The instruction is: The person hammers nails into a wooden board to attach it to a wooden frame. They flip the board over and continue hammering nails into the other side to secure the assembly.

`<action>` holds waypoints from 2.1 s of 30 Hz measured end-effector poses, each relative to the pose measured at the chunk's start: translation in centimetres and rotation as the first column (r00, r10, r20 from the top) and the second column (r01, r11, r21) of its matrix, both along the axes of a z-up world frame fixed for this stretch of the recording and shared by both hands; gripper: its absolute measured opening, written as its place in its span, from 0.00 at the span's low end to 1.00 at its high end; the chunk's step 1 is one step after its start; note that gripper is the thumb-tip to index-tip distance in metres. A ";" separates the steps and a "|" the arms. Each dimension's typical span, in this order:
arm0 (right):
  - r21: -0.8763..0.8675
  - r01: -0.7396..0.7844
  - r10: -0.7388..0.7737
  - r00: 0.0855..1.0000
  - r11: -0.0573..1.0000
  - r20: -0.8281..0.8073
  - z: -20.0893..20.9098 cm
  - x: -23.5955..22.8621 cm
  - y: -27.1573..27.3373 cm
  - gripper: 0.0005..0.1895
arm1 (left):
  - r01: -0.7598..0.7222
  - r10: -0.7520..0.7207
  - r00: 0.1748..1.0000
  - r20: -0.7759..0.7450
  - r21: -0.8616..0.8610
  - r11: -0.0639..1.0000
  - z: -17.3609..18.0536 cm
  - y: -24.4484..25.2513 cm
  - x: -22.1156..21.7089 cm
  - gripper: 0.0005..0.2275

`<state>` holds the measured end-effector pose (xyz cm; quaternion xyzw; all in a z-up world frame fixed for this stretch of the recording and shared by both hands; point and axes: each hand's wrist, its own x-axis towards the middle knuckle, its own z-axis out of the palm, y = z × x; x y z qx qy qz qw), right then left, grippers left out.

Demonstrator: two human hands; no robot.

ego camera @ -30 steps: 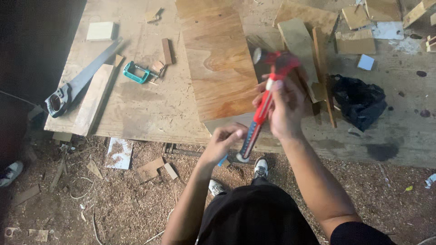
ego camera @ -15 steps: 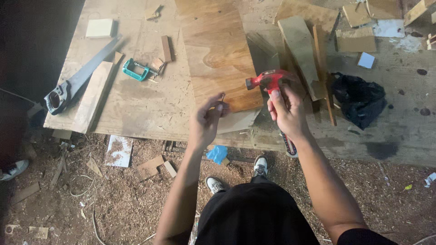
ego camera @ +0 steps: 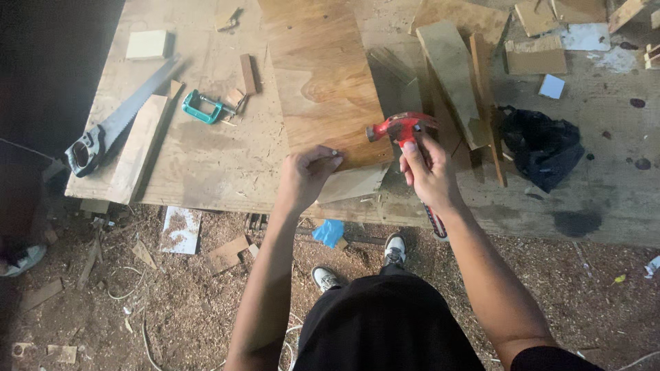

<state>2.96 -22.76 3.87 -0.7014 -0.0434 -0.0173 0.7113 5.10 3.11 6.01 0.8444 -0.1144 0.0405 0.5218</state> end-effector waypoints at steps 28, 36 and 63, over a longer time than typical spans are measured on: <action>-0.399 0.155 -0.096 0.982 0.904 0.164 0.1 -1.2 -0.6 0.12 | -0.011 0.010 0.994 0.113 0.005 1.000 0.9 -1.4 -0.6 0.05; -0.390 0.251 -0.199 0.965 0.886 0.170 -0.8 -2.1 -2.5 0.12 | 0.042 -0.065 0.971 0.229 0.105 0.994 0.3 -5.7 0.7 0.05; -0.356 0.220 -0.213 0.975 0.908 0.059 -2.8 -3.0 -3.0 0.15 | 0.042 -0.063 0.973 0.223 0.101 0.994 0.3 -5.6 0.9 0.05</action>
